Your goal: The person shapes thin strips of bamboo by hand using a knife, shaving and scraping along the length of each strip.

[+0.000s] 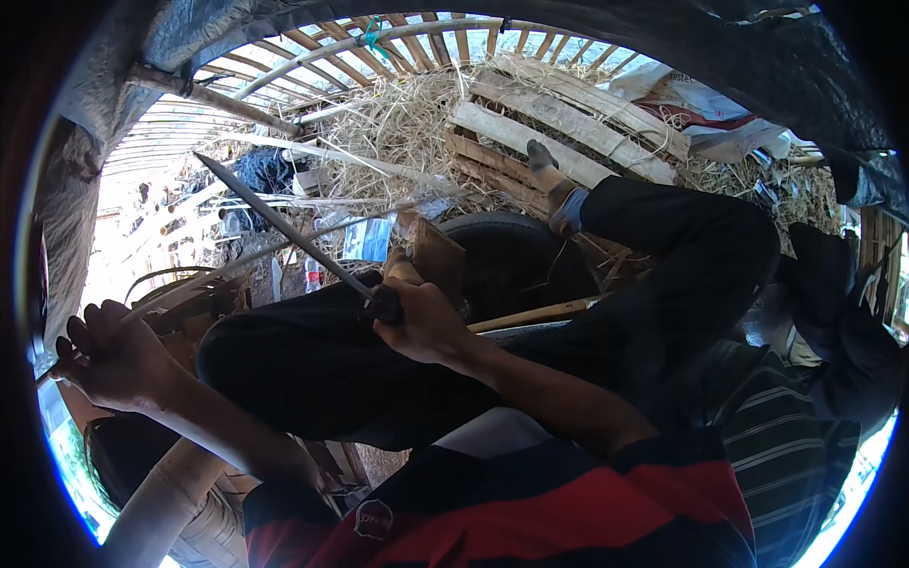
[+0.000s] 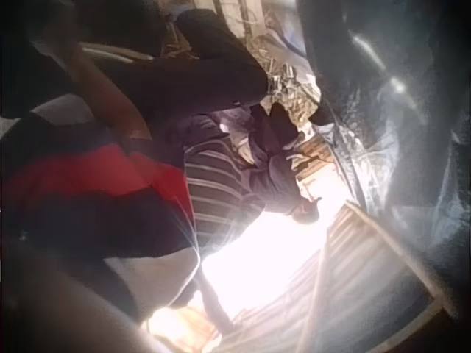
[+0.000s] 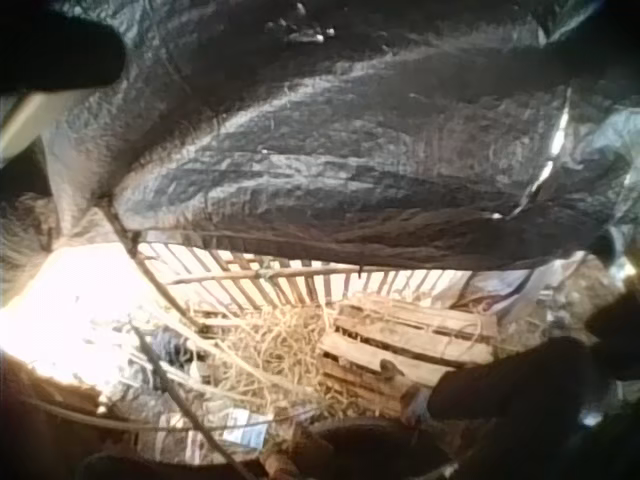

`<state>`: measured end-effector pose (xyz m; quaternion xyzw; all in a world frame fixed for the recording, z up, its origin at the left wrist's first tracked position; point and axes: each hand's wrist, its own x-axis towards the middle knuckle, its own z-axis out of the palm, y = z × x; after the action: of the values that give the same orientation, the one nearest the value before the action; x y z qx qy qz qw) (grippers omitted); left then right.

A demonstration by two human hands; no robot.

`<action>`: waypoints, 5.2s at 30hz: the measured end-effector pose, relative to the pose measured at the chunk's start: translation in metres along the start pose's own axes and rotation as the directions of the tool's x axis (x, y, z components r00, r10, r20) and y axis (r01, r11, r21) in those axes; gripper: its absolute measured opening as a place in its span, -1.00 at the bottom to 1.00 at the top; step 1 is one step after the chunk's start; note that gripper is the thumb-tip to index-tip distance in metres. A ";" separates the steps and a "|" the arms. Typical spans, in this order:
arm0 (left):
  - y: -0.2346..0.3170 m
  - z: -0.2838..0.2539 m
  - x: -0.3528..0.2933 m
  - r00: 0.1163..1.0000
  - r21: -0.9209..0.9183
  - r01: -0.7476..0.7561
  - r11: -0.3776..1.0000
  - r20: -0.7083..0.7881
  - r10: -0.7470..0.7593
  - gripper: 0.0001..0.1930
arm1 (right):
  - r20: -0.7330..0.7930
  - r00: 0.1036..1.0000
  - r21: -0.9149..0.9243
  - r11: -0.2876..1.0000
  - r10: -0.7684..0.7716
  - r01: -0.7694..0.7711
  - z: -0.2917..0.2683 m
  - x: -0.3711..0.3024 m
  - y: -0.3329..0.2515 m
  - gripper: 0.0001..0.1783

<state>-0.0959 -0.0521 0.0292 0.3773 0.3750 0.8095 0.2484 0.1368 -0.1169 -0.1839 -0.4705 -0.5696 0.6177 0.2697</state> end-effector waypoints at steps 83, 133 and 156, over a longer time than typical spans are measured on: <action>0.008 -0.013 0.009 0.999 -0.008 -0.024 1.000 0.028 0.025 -0.55 | -0.143 0.860 -0.626 0.628 0.489 -0.462 -0.105 -0.005 0.136 -0.48; -0.002 -0.036 0.035 0.972 0.237 -0.107 0.966 -0.180 0.152 -0.58 | -0.112 0.726 -0.557 0.563 0.678 -0.611 -0.147 -0.024 0.234 -0.55; -0.002 -0.061 0.044 0.981 0.207 -0.093 0.974 -0.149 0.125 -0.60 | -0.211 0.612 -0.640 0.366 0.762 -0.676 -0.161 -0.037 0.288 -0.50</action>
<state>-0.1699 -0.0466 0.0200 0.3535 0.4518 0.8082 0.1332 0.3529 -0.1357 -0.4345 -0.6949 -0.5004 0.4523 -0.2492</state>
